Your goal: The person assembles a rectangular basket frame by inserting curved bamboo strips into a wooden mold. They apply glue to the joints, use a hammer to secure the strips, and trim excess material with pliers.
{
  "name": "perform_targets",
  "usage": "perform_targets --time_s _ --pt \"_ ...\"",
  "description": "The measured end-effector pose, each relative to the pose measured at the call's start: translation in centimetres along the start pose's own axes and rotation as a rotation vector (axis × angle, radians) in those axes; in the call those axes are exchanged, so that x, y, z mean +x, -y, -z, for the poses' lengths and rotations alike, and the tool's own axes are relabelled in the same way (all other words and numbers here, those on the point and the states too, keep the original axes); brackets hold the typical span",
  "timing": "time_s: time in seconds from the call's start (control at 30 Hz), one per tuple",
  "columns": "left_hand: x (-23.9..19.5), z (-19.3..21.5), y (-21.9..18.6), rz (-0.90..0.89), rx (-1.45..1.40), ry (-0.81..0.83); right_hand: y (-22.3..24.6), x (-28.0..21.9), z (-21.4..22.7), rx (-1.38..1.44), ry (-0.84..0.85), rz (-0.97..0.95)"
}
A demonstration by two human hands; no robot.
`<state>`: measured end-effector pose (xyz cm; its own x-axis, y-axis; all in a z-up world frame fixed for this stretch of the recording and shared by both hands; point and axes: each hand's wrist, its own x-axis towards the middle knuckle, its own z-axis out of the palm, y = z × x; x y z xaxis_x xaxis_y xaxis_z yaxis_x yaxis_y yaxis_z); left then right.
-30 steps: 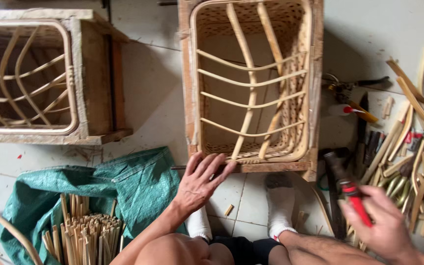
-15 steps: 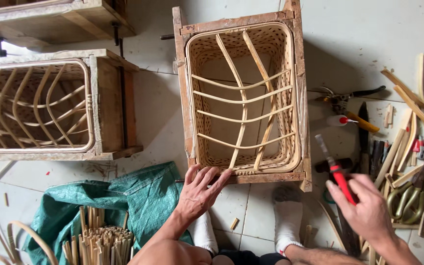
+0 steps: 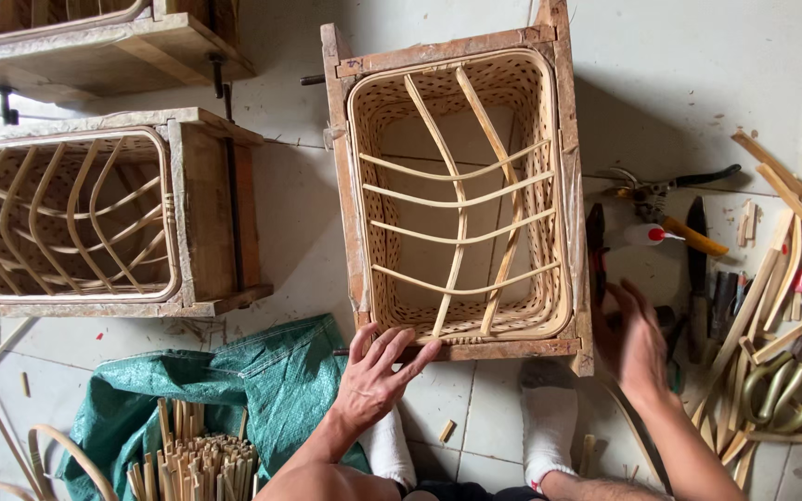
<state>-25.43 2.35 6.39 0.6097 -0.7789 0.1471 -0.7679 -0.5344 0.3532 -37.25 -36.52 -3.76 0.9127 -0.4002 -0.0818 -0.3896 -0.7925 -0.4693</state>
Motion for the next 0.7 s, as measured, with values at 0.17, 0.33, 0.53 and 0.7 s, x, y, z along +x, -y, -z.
perform_targets --time_s 0.17,0.33,0.53,0.7 --pt "0.2 0.4 0.3 0.018 -0.029 -0.035 -4.0 -5.2 1.7 -0.264 0.131 -0.273" --pt "0.3 0.4 0.1 0.072 -0.064 -0.081 -9.3 -7.5 -0.6 -0.146 0.176 -0.396" --pt "0.5 -0.1 -0.2 0.105 -0.033 -0.180 -6.7 -5.3 4.6 0.317 0.212 -0.724" --pt "0.3 -0.5 0.0 0.090 -0.009 -0.153 2.7 5.5 11.5 0.290 0.132 -0.252"
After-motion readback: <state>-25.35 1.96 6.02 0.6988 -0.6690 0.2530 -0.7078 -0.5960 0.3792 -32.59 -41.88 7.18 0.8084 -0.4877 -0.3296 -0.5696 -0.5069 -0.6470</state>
